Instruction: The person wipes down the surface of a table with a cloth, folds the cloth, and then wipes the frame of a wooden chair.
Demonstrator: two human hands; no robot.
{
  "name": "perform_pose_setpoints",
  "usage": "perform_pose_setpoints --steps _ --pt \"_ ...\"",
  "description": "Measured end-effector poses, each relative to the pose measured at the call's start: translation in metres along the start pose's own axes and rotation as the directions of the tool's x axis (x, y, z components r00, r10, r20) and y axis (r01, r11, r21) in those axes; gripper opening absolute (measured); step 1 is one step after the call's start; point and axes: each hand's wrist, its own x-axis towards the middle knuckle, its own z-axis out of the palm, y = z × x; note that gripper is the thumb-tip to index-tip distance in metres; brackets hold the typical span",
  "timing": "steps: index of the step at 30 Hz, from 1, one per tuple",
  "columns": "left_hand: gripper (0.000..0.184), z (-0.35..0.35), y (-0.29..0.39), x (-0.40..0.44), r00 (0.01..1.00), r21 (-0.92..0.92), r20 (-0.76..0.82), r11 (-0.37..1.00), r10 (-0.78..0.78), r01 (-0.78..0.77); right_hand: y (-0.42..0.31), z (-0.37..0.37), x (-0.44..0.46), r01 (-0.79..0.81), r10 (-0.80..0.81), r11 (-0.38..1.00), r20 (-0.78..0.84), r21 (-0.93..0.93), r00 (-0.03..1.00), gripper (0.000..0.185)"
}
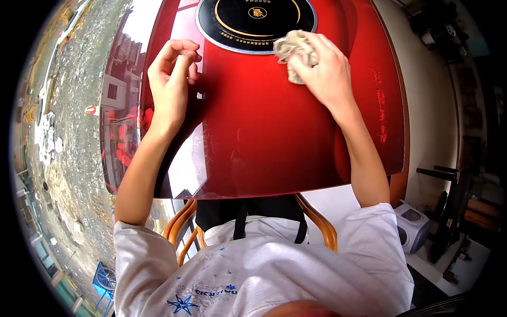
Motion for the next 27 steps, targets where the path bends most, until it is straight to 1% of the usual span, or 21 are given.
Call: perform_pose_setpoints --steps 1,2,3,4,5,6,8,11,14,15,16,18,20,22,23,24,25,26,27 --pt "0.012 0.001 -0.001 -0.001 1.0 0.006 -0.004 1.0 -0.006 0.006 -0.009 0.004 -0.005 0.051 -0.057 0.996 0.079 0.074 0.995 0.036" --pt "0.012 0.002 -0.002 -0.001 1.0 0.011 -0.013 1.0 -0.009 0.009 -0.021 0.013 -0.015 0.148 -0.174 0.956 0.081 0.254 0.981 0.034" --pt "0.012 0.004 -0.002 0.0 1.0 0.017 -0.02 1.0 -0.008 0.008 -0.039 0.015 -0.024 0.237 -0.315 0.885 0.142 0.4 0.938 0.033" --pt "0.013 0.004 -0.002 0.002 1.0 0.011 -0.028 1.0 -0.008 0.009 -0.058 0.018 -0.036 0.255 -0.414 0.815 0.216 0.521 0.884 0.035" --pt "0.013 0.003 -0.004 0.002 0.999 0.009 -0.033 1.0 -0.008 0.008 -0.073 0.022 -0.047 0.363 -0.551 0.745 0.21 0.56 0.807 0.036" --pt "0.013 0.001 -0.005 0.003 0.999 0.012 -0.036 1.0 -0.009 0.009 -0.084 0.018 -0.056 0.364 -0.62 0.734 0.348 0.573 0.703 0.043" --pt "0.013 -0.001 -0.004 0.003 0.999 0.031 -0.041 0.999 0.017 -0.015 -0.09 0.018 -0.066 0.384 -0.656 0.693 0.315 0.61 0.686 0.056" --pt "0.013 -0.006 -0.004 0.003 0.997 0.06 -0.066 0.998 0.039 -0.035 -0.079 0.019 -0.063 0.417 -0.647 0.733 0.363 0.537 0.671 0.062" --pt "0.013 -0.006 -0.005 0.004 0.997 0.039 -0.076 0.999 0.034 -0.031 -0.064 0.022 -0.05 0.436 -0.569 0.804 0.308 0.405 0.763 0.062" --pt "0.013 -0.005 -0.002 0.003 0.997 0.032 -0.072 0.999 0.033 -0.031 -0.054 0.018 -0.038 0.414 -0.478 0.869 0.24 0.271 0.845 0.056" --pt "0.013 -0.005 -0.002 0.003 0.997 0.027 -0.067 0.999 0.033 -0.031 -0.038 0.016 -0.025 0.368 -0.387 0.92 0.153 0.137 0.909 0.051" --pt "0.013 -0.005 0.0 0.003 0.998 0.044 -0.045 0.998 0.046 -0.044 0.01 0.006 -0.003 0.15 -0.148 0.989 0.06 -0.02 0.987 0.047" --pt "0.012 -0.003 -0.001 0.002 0.997 0.031 -0.055 0.998 0.062 -0.06 0.027 -0.005 0.006 -0.069 0.069 0.997 0.004 0.016 0.998 0.046" --pt "0.012 -0.005 -0.004 0.002 0.996 0.029 -0.034 0.996 0.081 -0.08 0.02 0.0 0.003 0.037 -0.04 0.996 -0.033 -0.08 0.999 0.045" --pt "0.012 -0.003 0.0 0.001 0.998 0.037 -0.049 0.998 0.047 -0.045 0.014 0.002 0.0 0.087 -0.094 0.988 -0.047 -0.127 0.994 0.044" --pt "0.012 -0.003 -0.002 0.0 0.997 0.032 -0.045 0.998 0.058 -0.057 0.007 0.005 -0.003 0.142 -0.142 0.988 0.007 -0.057 0.99 0.043" --pt "0.012 -0.002 -0.003 0.001 0.996 0.041 -0.043 0.996 0.083 -0.081 -0.005 0.009 -0.007 0.179 -0.19 0.977 0.092 0.114 0.977 0.044" --pt "0.011 -0.002 -0.003 0.001 0.994 0.051 -0.042 0.993 0.104 -0.102 -0.019 0.014 -0.014 0.193 -0.248 0.938 0.171 0.286 0.954 0.044" --pt "0.016 -0.002 0.001 -0.001 0.996 0.141 -0.013 0.986 0.088 -0.086 -0.034 0.019 -0.022 0.221 -0.35 0.878 0.252 0.425 0.902 0.045"
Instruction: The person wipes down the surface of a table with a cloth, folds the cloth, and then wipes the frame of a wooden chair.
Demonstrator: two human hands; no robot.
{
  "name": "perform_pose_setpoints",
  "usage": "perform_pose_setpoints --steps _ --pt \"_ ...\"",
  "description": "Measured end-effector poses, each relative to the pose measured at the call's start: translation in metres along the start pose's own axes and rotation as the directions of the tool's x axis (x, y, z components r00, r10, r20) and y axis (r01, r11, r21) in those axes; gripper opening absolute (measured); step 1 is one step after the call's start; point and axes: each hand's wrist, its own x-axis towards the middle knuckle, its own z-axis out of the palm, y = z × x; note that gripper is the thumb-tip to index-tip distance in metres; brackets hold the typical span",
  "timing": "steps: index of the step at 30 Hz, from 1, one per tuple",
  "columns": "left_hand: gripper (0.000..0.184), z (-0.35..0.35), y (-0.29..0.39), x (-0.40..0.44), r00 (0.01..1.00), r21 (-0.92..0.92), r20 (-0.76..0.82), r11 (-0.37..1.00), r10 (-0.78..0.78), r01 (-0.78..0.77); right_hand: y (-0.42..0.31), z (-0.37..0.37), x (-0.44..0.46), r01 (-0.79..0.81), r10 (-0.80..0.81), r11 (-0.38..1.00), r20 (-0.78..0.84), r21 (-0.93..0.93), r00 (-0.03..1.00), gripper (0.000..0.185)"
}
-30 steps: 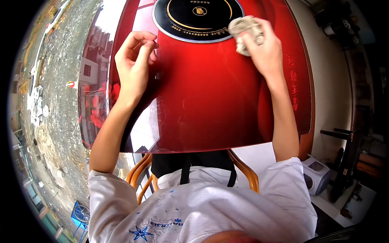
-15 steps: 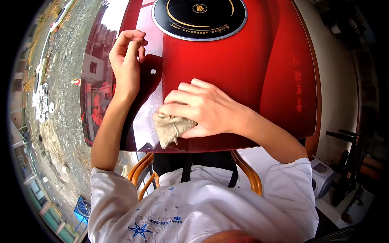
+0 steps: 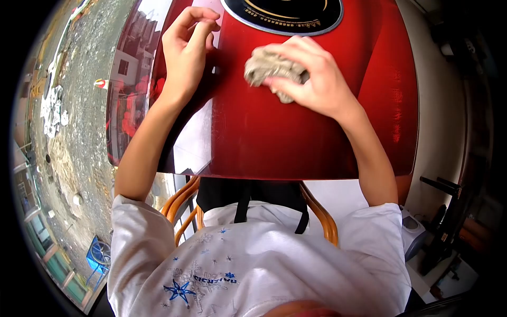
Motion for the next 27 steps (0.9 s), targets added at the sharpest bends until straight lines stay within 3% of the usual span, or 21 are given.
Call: perform_pose_setpoints --steps 3,5,7,8,9,11,13,16,19,21,23,25,27 --pt "0.016 -0.006 -0.007 0.002 0.999 0.021 -0.033 1.0 0.003 -0.002 -0.041 0.023 -0.007 0.125 -0.21 0.952 0.295 0.281 0.932 0.047" --pt "0.014 -0.009 -0.015 0.006 0.999 0.005 -0.033 1.0 0.021 -0.021 -0.046 0.028 -0.009 0.116 -0.252 0.931 0.378 0.346 0.891 0.047" --pt "0.016 -0.01 -0.017 0.007 0.999 -0.043 -0.012 0.998 -0.05 0.049 -0.03 0.02 -0.006 0.048 -0.201 0.913 0.343 0.406 0.918 0.046" --pt "0.006 0.0 -0.01 0.008 0.997 -0.114 -0.056 0.992 0.048 -0.054 -0.023 0.007 -0.002 -0.02 -0.095 0.943 0.325 0.332 0.941 0.044" --pt "0.006 -0.001 -0.01 0.005 0.996 -0.12 -0.06 0.991 -0.058 0.05 -0.011 0.0 0.0 0.008 -0.057 0.973 0.208 0.229 0.976 0.043" --pt "0.006 0.0 -0.013 0.005 0.997 -0.134 -0.055 0.99 -0.056 0.048 0.015 -0.014 0.003 -0.002 -0.002 0.998 -0.071 -0.063 0.998 0.041" --pt "0.008 0.002 -0.012 0.004 0.998 -0.19 -0.04 0.981 -0.05 0.041 0.026 -0.022 0.006 -0.194 0.177 0.978 -0.201 -0.069 0.963 0.041" --pt "0.008 0.004 -0.013 0.003 0.999 -0.147 -0.038 0.989 -0.015 0.01 0.017 -0.013 0.003 -0.129 0.1 0.976 -0.165 -0.173 0.981 0.04" --pt "0.009 0.003 -0.013 -0.001 1.0 -0.142 -0.019 0.99 -0.023 0.02 -0.019 0.01 -0.001 -0.025 0.012 0.992 0.107 0.12 0.994 0.045" --pt "0.008 0.003 -0.015 -0.001 1.0 -0.153 -0.008 0.988 -0.022 0.021 -0.041 0.026 -0.007 0.037 -0.123 0.958 0.292 0.283 0.948 0.049" --pt "0.008 0.004 -0.012 -0.001 1.0 -0.141 -0.016 0.99 -0.025 0.023 -0.049 0.039 -0.012 0.074 -0.233 0.912 0.36 0.403 0.903 0.053" --pt "0.008 0.002 -0.01 -0.002 0.999 -0.128 -0.014 0.991 -0.035 0.033 -0.041 0.035 -0.01 0.01 -0.194 0.89 0.359 0.456 0.913 0.053" --pt "0.009 0.002 -0.013 -0.002 1.0 -0.114 -0.02 0.993 -0.023 0.02 -0.025 0.018 -0.003 0.032 -0.105 0.958 0.244 0.286 0.964 0.051"
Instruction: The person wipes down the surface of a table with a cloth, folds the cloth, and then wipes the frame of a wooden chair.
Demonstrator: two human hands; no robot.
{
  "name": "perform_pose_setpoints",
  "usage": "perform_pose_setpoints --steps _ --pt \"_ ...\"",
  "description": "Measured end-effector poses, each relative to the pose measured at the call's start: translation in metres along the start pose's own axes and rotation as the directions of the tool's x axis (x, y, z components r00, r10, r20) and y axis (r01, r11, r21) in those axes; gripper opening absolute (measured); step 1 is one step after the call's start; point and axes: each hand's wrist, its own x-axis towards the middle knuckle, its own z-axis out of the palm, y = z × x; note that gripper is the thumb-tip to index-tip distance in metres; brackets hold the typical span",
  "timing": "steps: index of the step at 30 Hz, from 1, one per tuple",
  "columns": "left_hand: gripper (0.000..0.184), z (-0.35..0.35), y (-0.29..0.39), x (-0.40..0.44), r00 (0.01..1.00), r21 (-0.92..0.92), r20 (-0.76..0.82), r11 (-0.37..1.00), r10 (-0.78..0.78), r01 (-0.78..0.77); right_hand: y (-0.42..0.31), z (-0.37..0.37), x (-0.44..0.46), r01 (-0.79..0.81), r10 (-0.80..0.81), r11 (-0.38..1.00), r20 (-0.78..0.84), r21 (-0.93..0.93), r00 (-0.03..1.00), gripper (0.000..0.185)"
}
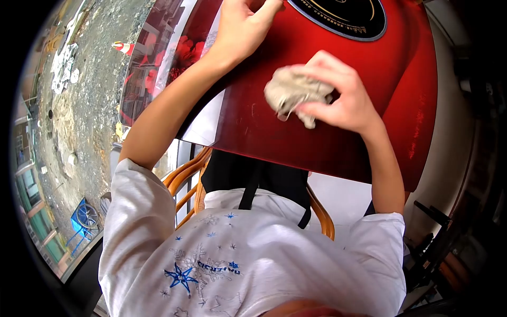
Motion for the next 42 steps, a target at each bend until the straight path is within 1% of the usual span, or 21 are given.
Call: perform_pose_setpoints --steps 3,4,6,8,10,12,14,16,18,20,23,24,26,27,28,31,32,36,39,40,42 --pt "0.009 -0.002 -0.002 0.001 1.0 -0.006 0.009 1.0 0.015 -0.015 0.033 -0.041 -0.004 -0.192 0.095 0.947 -0.345 -0.259 0.934 0.048" --pt "0.009 -0.001 -0.001 0.001 1.0 -0.01 0.015 1.0 0.02 -0.019 0.044 -0.053 -0.008 -0.32 0.201 0.92 -0.428 -0.228 0.881 0.047" --pt "0.01 0.001 0.003 -0.002 1.0 -0.014 0.02 1.0 -0.004 0.005 0.061 -0.06 -0.011 -0.409 0.375 0.911 -0.524 0.055 0.764 0.048" --pt "0.01 0.002 0.014 -0.004 0.997 0.0 0.039 0.998 -0.061 0.061 0.047 -0.049 -0.007 -0.331 0.161 0.91 -0.522 -0.251 0.838 0.05" --pt "0.01 0.003 0.017 -0.007 0.998 0.007 0.028 0.998 -0.058 0.058 0.026 -0.032 -0.003 -0.164 0.097 0.956 -0.266 -0.243 0.959 0.051" --pt "0.01 0.005 0.016 -0.005 0.999 0.019 0.031 0.999 -0.04 0.039 -0.001 0.007 -0.002 -0.008 0.008 1.0 0.001 0.025 1.0 0.051" --pt "0.01 0.005 0.01 -0.004 1.0 0.033 0.021 0.999 -0.01 0.01 -0.02 0.035 -0.001 0.147 -0.177 0.98 0.244 0.135 0.953 0.052" --pt "0.009 0.005 0.006 -0.001 1.0 0.026 0.005 1.0 -0.016 0.016 -0.024 0.037 -0.003 0.111 -0.165 0.98 0.36 0.167 0.918 0.054" --pt "0.009 0.005 0.004 -0.001 1.0 -0.015 0.008 1.0 -0.012 0.012 -0.007 0.015 -0.004 0.112 -0.127 0.991 0.253 0.073 0.959 0.057" --pt "0.008 0.006 0.002 -0.001 1.0 -0.008 0.007 1.0 -0.02 0.02 0.007 -0.021 -0.001 0.007 -0.007 0.982 -0.003 -0.191 1.0 0.056" --pt "0.008 0.0 0.003 -0.001 0.999 0.054 0.048 0.999 -0.006 0.003 0.049 -0.054 -0.01 -0.362 0.2 0.907 -0.537 -0.215 0.819 0.052" --pt "0.01 0.0 0.007 -0.001 0.997 0.09 0.06 0.995 0.037 -0.043 0.054 -0.064 -0.012 -0.433 0.321 0.899 -0.566 -0.072 0.759 0.052" --pt "0.012 0.007 0.018 -0.004 0.995 0.076 0.052 0.994 0.08 -0.084 0.059 -0.059 -0.011 -0.444 0.272 0.888 -0.642 -0.12 0.717 0.053" --pt "0.011 0.006 0.018 -0.005 0.995 0.077 0.065 0.994 0.07 -0.075 0.058 -0.047 -0.012 -0.416 0.035 0.791 -0.645 -0.449 0.763 0.053" --pt "0.011 0.001 0.015 -0.004 0.995 0.069 0.079 0.995 0.063 -0.069 0.043 -0.039 -0.007 -0.303 -0.046 0.798 -0.553 -0.522 0.832 0.057" --pt "0.009 0.002 0.017 -0.003 0.995 0.022 0.091 0.999 0.026 -0.028 0.003 0.001 -0.002 -0.036 0.017 0.994 -0.182 -0.102 0.983 0.059" --pt "0.009 0.004 0.02 -0.005 0.996 0.026 0.082 0.999 0.021 -0.023 -0.008 0.013 -0.004 0.076 -0.087 0.985 -0.065 -0.154 0.994 0.058" --pt "0.008 0.004 0.031 -0.007 0.994 0.079 0.108 0.997 0.016 -0.025 -0.013 -0.003 -0.006 0.107 -0.1 0.991 0.082 -0.08 0.992 0.067" --pt "0.01 0.006 0.031 -0.009 0.994 0.11 0.102 0.993 0.03 -0.041 0.023 -0.043 -0.01 -0.084 -0.014 0.932 -0.268 -0.353 0.963 0.064" --pt "0.011 0.007 0.03 -0.008 0.994 0.11 0.104 0.993 0.032 -0.043 0.033 -0.063 -0.012 -0.303 0.175 0.9 -0.377 -0.312 0.909 0.062" --pt "0.011 0.005 0.023 -0.009 0.993 0.111 0.113 0.993 0.032 -0.044 0.058 -0.083 -0.023 -0.568 0.172 0.685 -0.657 -0.456 0.734 0.061"
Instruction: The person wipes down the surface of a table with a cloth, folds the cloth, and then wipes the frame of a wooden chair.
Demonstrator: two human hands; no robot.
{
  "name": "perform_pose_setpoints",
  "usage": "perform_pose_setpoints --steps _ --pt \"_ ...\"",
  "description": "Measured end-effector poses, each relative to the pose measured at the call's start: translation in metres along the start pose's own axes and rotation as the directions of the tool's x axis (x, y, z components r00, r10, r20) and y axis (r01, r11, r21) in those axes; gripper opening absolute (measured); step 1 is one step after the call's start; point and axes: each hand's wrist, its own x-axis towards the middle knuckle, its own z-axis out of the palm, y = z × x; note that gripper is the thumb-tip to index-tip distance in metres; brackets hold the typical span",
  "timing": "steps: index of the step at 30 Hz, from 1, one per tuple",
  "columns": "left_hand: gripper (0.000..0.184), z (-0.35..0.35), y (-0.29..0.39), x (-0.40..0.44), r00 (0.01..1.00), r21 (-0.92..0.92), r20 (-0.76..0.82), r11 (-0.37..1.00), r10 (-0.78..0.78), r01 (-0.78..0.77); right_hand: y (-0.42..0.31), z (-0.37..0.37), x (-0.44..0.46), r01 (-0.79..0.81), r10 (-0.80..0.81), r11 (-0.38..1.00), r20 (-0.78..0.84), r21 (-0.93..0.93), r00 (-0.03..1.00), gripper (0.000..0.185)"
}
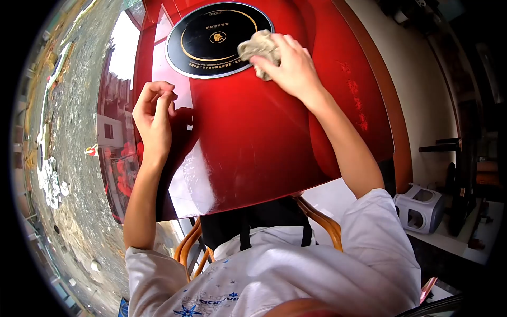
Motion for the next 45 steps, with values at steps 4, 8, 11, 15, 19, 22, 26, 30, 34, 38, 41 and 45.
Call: perform_pose_setpoints --steps 4,8,11,15,19,22,26,30,34,38,41,45 --pt "0.012 -0.002 0.009 0.0 1.0 0.0 0.001 1.0 -0.008 0.008 0.004 -0.003 0.0 0.089 -0.092 0.996 -0.12 -0.032 0.988 0.057" --pt "0.012 -0.001 0.009 0.0 1.0 -0.034 -0.003 0.999 -0.001 0.001 -0.016 -0.016 0.006 0.143 -0.139 0.988 -0.055 0.066 0.989 0.055" --pt "0.012 -0.002 0.012 -0.001 1.0 -0.013 0.001 1.0 0.011 -0.011 0.029 -0.044 0.02 -0.036 -0.021 0.981 -0.285 -0.192 0.958 0.053" --pt "0.012 0.001 0.008 -0.002 1.0 -0.006 0.017 1.0 0.005 -0.005 0.072 -0.048 0.011 -0.139 0.092 0.955 -0.185 -0.263 0.979 0.048" --pt "0.012 0.002 0.008 -0.005 0.999 -0.008 0.037 1.0 0.002 -0.002 0.065 -0.045 0.012 -0.055 0.049 0.988 -0.045 -0.144 0.998 0.046" --pt "0.011 0.002 0.007 -0.003 1.0 0.014 0.016 1.0 0.013 -0.013 0.059 -0.041 0.01 0.038 -0.038 0.999 0.028 -0.002 0.999 0.046" --pt "0.011 -0.002 0.004 -0.001 1.0 0.016 0.016 1.0 0.008 -0.009 0.037 -0.055 0.009 0.028 -0.039 0.998 0.187 0.062 0.982 0.048" --pt "0.009 -0.005 0.002 0.001 1.0 -0.012 0.014 1.0 0.001 -0.001 0.03 -0.069 0.009 -0.093 0.105 0.994 0.236 -0.063 0.966 0.048" --pt "0.009 -0.006 0.001 0.001 1.0 -0.016 0.012 1.0 0.009 -0.009 0.024 -0.086 0.007 -0.206 0.201 0.978 0.336 -0.023 0.92 0.049" --pt "0.009 -0.003 -0.012 0.003 0.999 -0.07 0.016 0.997 0.037 -0.035 0.009 -0.103 -0.005 -0.239 0.206 0.971 0.436 0.02 0.876 0.042" --pt "0.011 0.002 -0.006 0.002 0.998 0.011 0.001 0.998 0.065 -0.065 -0.011 -0.101 -0.027 -0.195 0.193 0.98 0.426 -0.04 0.884 0.044" --pt "0.005 0.003 0.008 0.0 0.998 0.113 -0.004 0.991 -0.067 0.067 -0.068 -0.08 -0.068 -0.139 0.061 0.981 0.472 0.132 0.88 0.041"
